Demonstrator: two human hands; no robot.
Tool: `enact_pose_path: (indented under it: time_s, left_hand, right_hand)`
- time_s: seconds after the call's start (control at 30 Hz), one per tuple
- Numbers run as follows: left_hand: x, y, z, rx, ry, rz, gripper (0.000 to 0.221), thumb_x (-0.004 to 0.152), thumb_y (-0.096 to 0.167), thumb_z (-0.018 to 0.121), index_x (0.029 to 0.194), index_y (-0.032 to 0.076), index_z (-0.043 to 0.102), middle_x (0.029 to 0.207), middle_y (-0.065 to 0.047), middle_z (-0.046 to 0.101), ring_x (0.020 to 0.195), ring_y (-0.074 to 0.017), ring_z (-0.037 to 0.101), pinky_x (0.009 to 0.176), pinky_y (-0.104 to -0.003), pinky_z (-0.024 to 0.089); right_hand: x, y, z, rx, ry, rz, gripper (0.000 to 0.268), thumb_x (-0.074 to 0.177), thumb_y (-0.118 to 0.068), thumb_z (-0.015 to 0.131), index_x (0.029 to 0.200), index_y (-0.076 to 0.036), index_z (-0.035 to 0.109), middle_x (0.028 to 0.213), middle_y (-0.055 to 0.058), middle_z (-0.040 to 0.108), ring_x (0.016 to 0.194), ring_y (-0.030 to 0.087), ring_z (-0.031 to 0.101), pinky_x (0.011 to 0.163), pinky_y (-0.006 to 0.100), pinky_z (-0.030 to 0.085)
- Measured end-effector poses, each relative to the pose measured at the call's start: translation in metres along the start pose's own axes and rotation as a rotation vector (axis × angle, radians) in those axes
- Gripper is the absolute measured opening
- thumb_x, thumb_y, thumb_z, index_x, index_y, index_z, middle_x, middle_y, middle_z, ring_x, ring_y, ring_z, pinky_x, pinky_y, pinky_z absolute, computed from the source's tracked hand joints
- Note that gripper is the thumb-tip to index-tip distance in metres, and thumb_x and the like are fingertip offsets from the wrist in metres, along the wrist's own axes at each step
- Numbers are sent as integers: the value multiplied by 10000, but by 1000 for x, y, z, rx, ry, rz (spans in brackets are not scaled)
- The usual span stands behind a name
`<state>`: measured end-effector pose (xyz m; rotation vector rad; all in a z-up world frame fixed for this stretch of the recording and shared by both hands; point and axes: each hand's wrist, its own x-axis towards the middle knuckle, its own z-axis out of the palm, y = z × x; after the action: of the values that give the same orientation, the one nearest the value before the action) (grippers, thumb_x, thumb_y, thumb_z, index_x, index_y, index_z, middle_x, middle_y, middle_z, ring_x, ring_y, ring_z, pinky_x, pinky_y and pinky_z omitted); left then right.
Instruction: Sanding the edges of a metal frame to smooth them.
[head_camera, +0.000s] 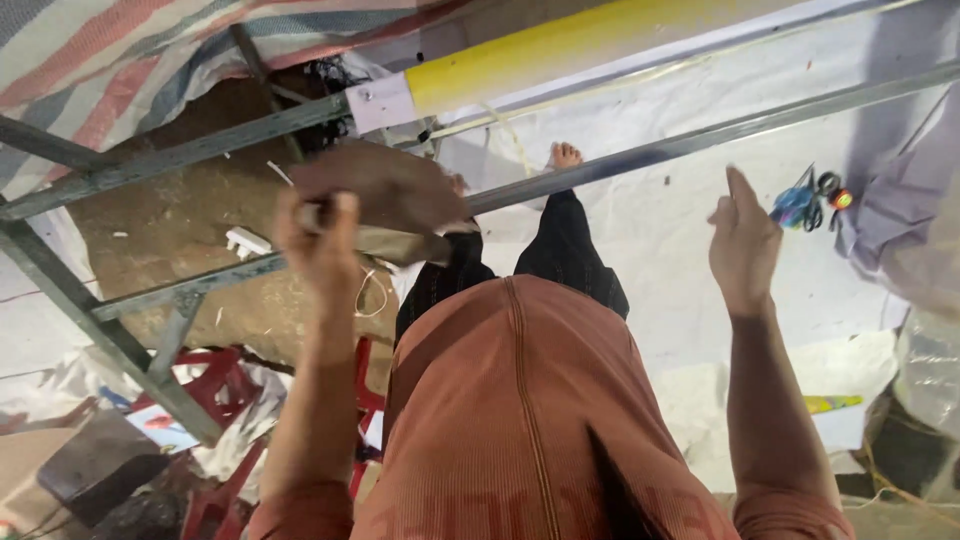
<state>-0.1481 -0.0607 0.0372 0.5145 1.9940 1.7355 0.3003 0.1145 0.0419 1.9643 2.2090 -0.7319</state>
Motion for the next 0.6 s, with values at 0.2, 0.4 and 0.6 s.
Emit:
enact_pose_path:
  time_s: [0.2,0.4,0.6]
  left_hand:
    - [17,-13,-74,-69,180,-216,447,1036,192,808,1372,70,539,1338,-214,533,1266,-391,534,1121,-561,433]
    - [17,-1,-87,-39,102,-361,540,1024,298,813,1403,72,503,1202,-183,576,1109,-332,615,942,-599,528]
    - [22,23,-85,-14,88,-275,340,1007,210,781,1180,31,550,968,-69,511,905,-217,530,775,-483,334]
  right_hand:
    - [-2,-41,103,469,175,-111,294,1022,84,539,1267,-16,666,934,144,718,873,239,711,955,401,482]
    - [-39,-132,86,-31,249,-480,491,1000,-56,695,1443,-266,688,633,-5,645,479,140,627,456,228,504]
    - [-56,-175,102,-3,91,-454,624,954,-111,660,1504,-388,560,702,62,670,600,279,701,532,439,552]
